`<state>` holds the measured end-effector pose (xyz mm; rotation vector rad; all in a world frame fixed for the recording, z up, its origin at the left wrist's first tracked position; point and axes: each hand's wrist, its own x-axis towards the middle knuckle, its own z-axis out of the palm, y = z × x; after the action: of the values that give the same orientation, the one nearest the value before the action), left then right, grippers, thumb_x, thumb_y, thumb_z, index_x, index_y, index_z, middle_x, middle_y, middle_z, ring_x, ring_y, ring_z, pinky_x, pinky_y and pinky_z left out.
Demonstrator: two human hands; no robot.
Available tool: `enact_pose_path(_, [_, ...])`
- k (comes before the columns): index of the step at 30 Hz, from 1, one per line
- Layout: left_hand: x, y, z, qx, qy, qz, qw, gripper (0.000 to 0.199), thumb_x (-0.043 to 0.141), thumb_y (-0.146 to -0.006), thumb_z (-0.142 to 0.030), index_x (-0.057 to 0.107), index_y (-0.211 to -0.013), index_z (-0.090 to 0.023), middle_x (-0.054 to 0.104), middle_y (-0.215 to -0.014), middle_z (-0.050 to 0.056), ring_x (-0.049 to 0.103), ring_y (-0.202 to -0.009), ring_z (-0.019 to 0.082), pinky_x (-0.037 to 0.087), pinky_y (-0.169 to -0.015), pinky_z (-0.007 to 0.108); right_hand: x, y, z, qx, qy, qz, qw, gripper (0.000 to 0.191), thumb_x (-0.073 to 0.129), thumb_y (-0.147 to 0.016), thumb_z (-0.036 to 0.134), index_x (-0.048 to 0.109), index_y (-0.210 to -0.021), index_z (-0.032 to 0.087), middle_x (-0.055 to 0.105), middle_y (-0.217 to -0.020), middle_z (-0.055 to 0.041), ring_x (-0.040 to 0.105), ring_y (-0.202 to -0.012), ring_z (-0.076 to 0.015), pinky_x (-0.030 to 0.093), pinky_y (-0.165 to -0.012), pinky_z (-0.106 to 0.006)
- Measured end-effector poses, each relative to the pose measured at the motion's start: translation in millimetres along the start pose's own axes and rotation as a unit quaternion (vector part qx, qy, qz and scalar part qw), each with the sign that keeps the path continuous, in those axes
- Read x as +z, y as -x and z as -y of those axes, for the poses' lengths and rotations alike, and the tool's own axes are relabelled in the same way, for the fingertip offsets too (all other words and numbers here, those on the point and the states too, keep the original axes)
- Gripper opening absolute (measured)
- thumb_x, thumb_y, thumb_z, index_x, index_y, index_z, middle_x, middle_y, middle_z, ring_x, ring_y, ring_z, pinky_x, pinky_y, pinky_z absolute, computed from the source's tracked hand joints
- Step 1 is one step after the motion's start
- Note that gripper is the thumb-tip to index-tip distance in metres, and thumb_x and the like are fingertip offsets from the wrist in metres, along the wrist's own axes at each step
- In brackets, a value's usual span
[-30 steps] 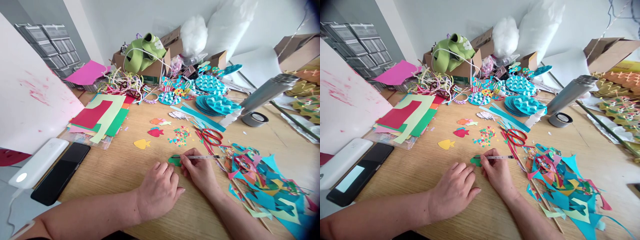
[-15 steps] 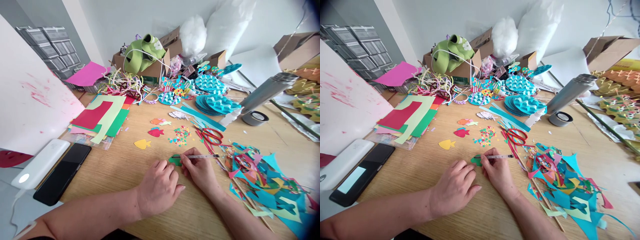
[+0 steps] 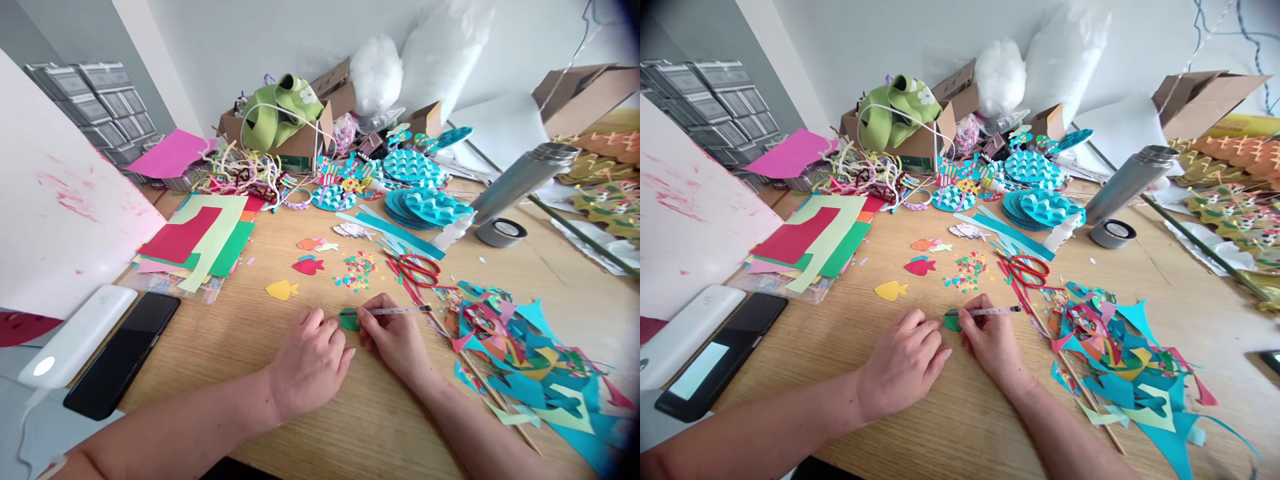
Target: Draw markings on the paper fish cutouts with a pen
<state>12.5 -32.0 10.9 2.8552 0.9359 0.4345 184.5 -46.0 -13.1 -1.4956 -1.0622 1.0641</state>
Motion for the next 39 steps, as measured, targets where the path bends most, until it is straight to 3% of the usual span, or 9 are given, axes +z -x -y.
enact_pose_path(39, [2.0,0.4,1.0,-0.008,0.003,-0.004,1.0,0.016,0.056,-0.092,-0.022,0.064,-0.081,-0.014,0.066,-0.092,0.007,0.054,-0.087,0.025,0.049,-0.077,0.042,1.9,0.7,1.4,0.004,-0.002,-0.002,1.0,0.042,0.066,-0.076,0.06,0.049,-0.074,0.022,0.053,-0.047,0.006,0.047,-0.035,-0.0102,0.034,-0.035,-0.02])
